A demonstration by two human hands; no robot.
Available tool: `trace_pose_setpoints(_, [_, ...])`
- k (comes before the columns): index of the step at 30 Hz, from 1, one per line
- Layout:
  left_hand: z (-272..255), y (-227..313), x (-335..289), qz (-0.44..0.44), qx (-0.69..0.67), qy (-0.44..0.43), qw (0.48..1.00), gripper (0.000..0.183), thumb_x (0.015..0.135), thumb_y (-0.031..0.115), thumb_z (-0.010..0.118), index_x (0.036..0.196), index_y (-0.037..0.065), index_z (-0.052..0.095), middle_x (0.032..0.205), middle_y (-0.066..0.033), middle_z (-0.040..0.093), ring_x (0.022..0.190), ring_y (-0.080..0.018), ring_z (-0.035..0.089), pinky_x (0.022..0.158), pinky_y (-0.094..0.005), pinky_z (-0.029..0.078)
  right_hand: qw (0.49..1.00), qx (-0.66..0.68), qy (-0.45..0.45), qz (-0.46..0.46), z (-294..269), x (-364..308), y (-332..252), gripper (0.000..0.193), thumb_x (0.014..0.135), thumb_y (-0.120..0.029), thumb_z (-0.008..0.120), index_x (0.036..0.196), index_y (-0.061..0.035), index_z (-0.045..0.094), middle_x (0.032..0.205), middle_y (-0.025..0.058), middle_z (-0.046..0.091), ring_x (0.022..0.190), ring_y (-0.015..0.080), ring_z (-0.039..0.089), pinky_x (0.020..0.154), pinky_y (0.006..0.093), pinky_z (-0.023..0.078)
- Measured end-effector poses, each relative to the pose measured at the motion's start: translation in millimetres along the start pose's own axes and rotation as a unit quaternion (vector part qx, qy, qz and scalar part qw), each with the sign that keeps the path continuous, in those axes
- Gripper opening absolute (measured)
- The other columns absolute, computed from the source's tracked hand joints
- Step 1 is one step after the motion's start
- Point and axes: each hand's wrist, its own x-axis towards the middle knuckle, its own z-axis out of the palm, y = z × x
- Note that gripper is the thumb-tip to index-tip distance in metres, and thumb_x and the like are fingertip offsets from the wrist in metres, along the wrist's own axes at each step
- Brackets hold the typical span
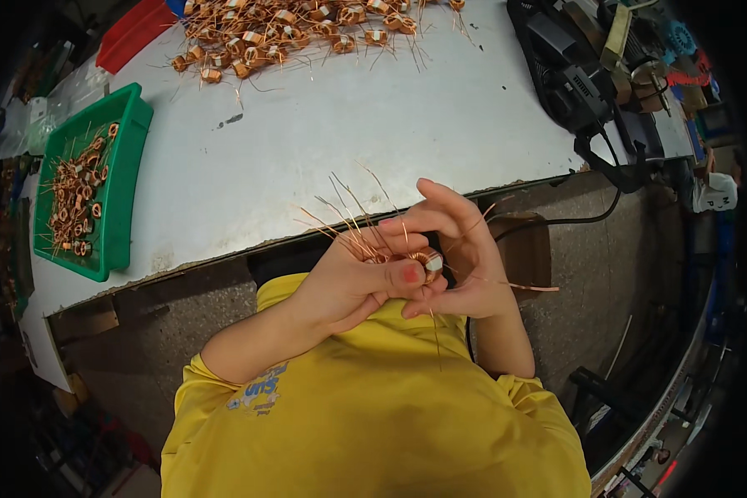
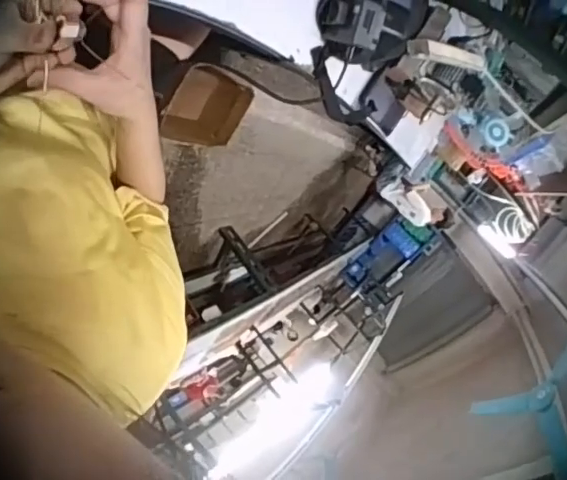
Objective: Assembling small copper wire components at a workbench.
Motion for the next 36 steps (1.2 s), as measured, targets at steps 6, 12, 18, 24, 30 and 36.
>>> trace_pose_setpoints(6, [0,-4,0,0.01,-0.005,-0.005,1.0,0.021,0.077,-0.004,0.064,0.097,-0.002,0.06,0.087,-0.0132,0.062,0.08,-0.0271,0.064,0.071,-0.0316,0.056,0.984,0.166,0.047,-0.053,8,2,5,0.101,0.049,-0.008,0.084,0.132,0.0018,0.029,0.095,0.0108,0.062,0.085,0.0154,0.052,0.083,0.0268,0.039])
trace_pose_setpoints(12, [6,-4,-1,-0.001,-0.009,0.038,0.999,0.021,0.073,-0.004,0.066,0.093,-0.003,0.059,0.084,-0.0139,0.063,0.074,-0.0268,0.064,0.066,-0.028,0.055,0.975,0.187,0.036,-0.115,-1,-2,24,0.099,0.05,-0.011,0.086,0.131,0.001,0.031,0.098,0.0115,0.06,0.082,0.0145,0.05,0.079,0.0252,0.039])
trace_pose_setpoints(18, [3,-4,-7,0.053,0.023,0.071,0.996,0.018,0.073,-0.006,0.066,0.089,-0.001,0.059,0.081,-0.0144,0.062,0.073,-0.0262,0.064,0.064,-0.0281,0.055,0.989,0.138,0.044,-0.032,8,5,8,0.093,0.054,-0.02,0.086,0.128,0.0005,0.035,0.109,0.0128,0.053,0.086,0.0147,0.047,0.077,0.0254,0.039])
trace_pose_setpoints(24, [2,1,-8,0.084,0.125,0.107,0.983,0.02,0.069,-0.01,0.067,0.085,0.0,0.06,0.082,-0.0151,0.062,0.076,-0.0261,0.064,0.065,-0.0293,0.055,0.98,0.007,0.181,-0.087,-1,-17,27,0.078,0.063,-0.044,0.077,0.118,-0.0011,0.04,0.122,0.0134,0.039,0.095,0.0178,0.042,0.08,0.0286,0.039])
trace_pose_setpoints(30, [1,-6,-6,0.188,0.287,0.086,0.936,0.026,0.063,-0.014,0.069,0.082,0.001,0.062,0.081,-0.0126,0.063,0.077,-0.0233,0.064,0.066,-0.0251,0.053,0.891,-0.274,0.338,-0.131,-6,-40,-16,0.039,0.08,-0.038,0.06,0.094,-0.0016,0.056,0.125,0.0129,0.038,0.103,0.0209,0.039,0.088,0.0321,0.032])
trace_pose_setpoints(36, [18,-6,-5,0.203,0.326,0.093,0.919,0.02,0.063,-0.01,0.073,0.078,-0.001,0.063,0.081,-0.0087,0.065,0.074,-0.0131,0.063,0.065,-0.0175,0.049,0.928,-0.304,0.216,0.009,-11,-25,-60,0.018,0.075,-0.02,0.063,0.074,-0.0021,0.064,0.125,0.0128,0.041,0.11,0.0222,0.036,0.092,0.0322,0.028])
